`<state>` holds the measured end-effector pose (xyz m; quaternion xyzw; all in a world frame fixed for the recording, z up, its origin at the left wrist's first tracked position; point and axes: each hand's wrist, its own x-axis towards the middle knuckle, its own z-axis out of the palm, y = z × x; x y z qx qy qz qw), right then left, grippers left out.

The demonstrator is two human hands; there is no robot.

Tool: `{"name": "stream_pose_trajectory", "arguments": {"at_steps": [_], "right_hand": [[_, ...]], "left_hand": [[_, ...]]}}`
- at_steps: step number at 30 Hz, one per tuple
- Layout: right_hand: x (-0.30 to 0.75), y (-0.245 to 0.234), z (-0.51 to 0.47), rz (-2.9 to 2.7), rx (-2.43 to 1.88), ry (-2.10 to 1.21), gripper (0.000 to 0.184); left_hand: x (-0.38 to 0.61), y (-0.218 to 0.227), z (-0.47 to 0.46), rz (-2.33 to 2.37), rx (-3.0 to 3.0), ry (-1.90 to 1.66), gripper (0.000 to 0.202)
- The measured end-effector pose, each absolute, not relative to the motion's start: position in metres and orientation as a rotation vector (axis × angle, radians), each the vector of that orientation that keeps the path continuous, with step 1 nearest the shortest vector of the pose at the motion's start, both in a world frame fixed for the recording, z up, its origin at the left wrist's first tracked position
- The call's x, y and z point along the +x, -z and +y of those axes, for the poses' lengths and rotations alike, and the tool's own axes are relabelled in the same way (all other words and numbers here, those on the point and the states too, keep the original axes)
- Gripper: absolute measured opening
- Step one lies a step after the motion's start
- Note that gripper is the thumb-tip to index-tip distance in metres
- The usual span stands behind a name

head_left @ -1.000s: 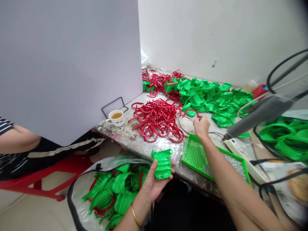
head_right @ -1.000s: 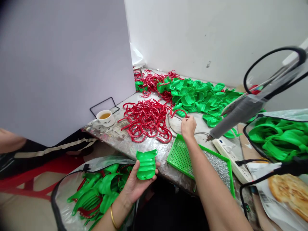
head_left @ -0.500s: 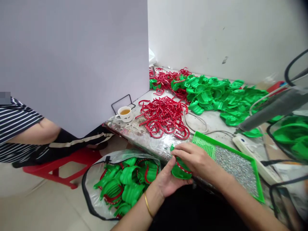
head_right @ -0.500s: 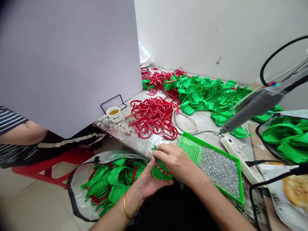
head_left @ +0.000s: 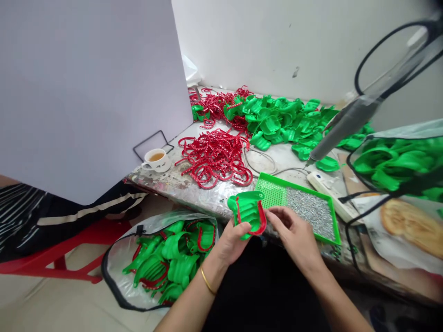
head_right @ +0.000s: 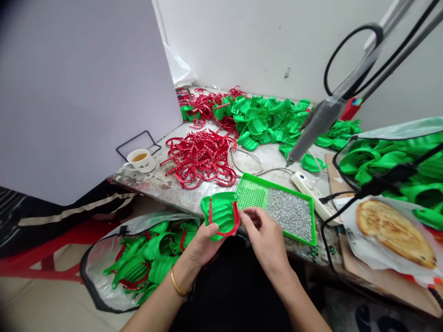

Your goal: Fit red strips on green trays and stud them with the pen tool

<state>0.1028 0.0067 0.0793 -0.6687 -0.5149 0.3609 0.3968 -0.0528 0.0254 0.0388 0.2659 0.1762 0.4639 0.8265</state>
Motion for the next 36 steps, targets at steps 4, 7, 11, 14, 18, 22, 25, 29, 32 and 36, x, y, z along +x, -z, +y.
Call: {"name": "stream_pose_trajectory", "arguments": {"at_steps": [4,7,11,14,18,22,25,29,32,36], "right_hand": [[0.101,-0.074,0.003,-1.214,-1.727,-0.961,0.034],[0.101,-0.072,-0.001,-1.191,-1.745,-0.920,0.035],[0.099,-0.069,-0.004,-1.192,-1.729,-0.990,0.031],[0.098,-0.066,-0.005,-1.184,-1.752,-0.976,0.031],[0.099,-0.061,-0.007,-1.162,-1.727,-1.029,0.030],[0.102,-0.058,-0.010,-1.087,-1.684,-1.103,0.030],[0.102,-0.061,-0.012,-1.054,-1.652,-1.089,0.028],[0.100,-0.064,-0.013,-1.095,-1.702,-0.996,0.025],[0.099,-0.063,-0.013,-1.075,-1.689,-1.007,0.025],[0.099,-0.059,-0.012,-1.052,-1.663,-1.050,0.025]], "left_hand": [[-0.047,-0.039,0.021,0.422,0.692,-0.994,0.052],[-0.046,-0.037,0.018,0.470,0.776,-1.006,0.053],[-0.045,-0.030,0.015,0.521,0.833,-1.012,0.055],[-0.046,-0.027,0.013,0.534,0.866,-1.021,0.056],[-0.047,-0.023,0.012,0.565,0.895,-1.007,0.064],[-0.046,-0.021,0.011,0.497,0.769,-1.054,0.076],[-0.043,-0.023,0.010,0.460,0.676,-1.052,0.078],[-0.039,-0.026,0.007,0.439,0.655,-1.022,0.080],[-0.036,-0.027,0.006,0.436,0.673,-1.014,0.085],[-0.035,-0.025,0.005,0.438,0.709,-0.989,0.088]]}}
